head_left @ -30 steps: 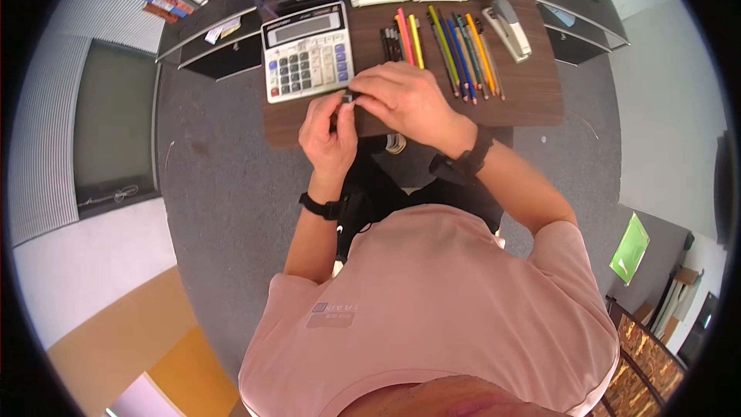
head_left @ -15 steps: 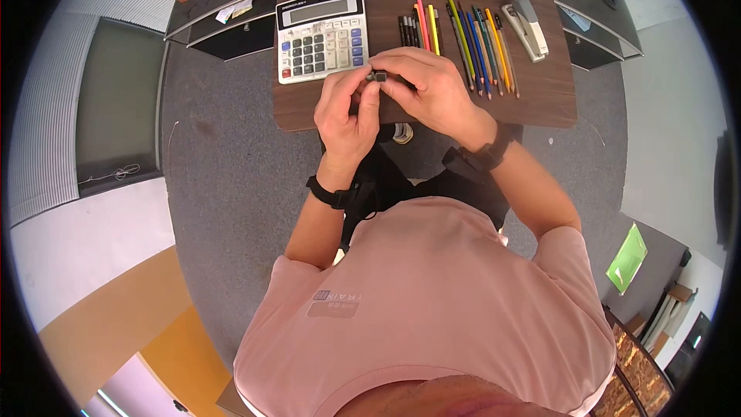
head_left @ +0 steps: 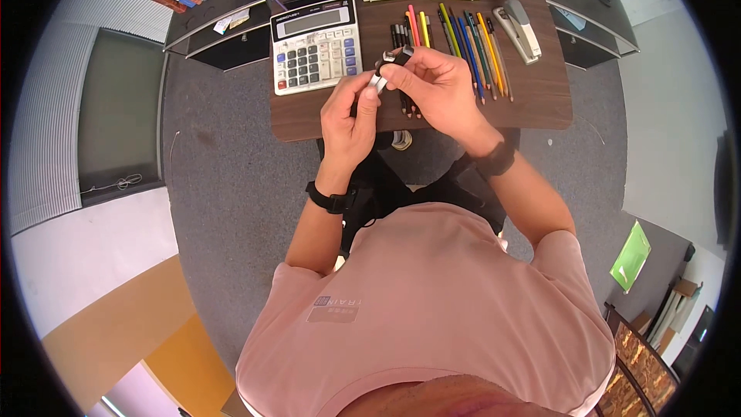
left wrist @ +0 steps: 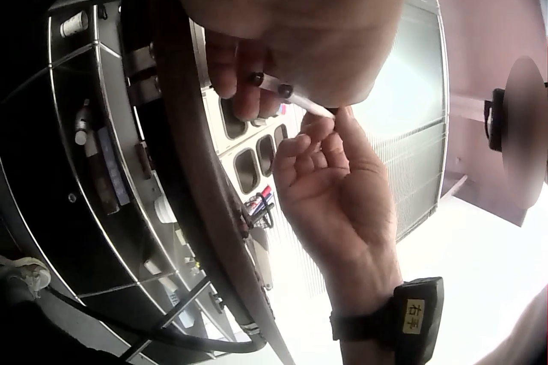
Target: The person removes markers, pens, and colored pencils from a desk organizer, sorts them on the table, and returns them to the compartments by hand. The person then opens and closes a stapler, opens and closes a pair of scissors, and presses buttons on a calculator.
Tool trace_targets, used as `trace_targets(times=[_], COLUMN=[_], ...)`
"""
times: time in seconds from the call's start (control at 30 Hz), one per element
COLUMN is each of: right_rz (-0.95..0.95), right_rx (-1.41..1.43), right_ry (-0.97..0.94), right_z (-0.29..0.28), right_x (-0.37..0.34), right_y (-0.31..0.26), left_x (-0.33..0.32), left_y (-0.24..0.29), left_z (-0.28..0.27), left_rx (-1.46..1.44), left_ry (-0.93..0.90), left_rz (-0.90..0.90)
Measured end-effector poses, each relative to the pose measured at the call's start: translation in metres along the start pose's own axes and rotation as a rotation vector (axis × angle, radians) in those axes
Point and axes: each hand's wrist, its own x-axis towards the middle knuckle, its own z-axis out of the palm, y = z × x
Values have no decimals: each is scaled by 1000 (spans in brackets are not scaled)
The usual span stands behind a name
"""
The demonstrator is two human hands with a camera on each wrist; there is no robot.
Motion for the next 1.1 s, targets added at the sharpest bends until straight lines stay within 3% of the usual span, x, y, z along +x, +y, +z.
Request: trace_targets(times=[0.2,0.27,0.4,0.8,1.1], right_rz=[41,-25,-24,18,32], right_rx=[45,252,165,65,115], right_ry=[6,55,4,93,-27], right_z=[4,12,7,-3,-6], right_x=[-1,0,-2,2,3], right_y=[4,3,1,-2,-1], left_x=[-2,-2,-3,-3,-5], left_y=[-13,-13,-12,-12,-13], left_z=[-4,-5,-5,-6,-4], left_rx=[-73,-100,-80,-4,-71], left_ry=[-38,-49,-29,-40,-18], left_rz=[-61,-87,-73,-49,-103])
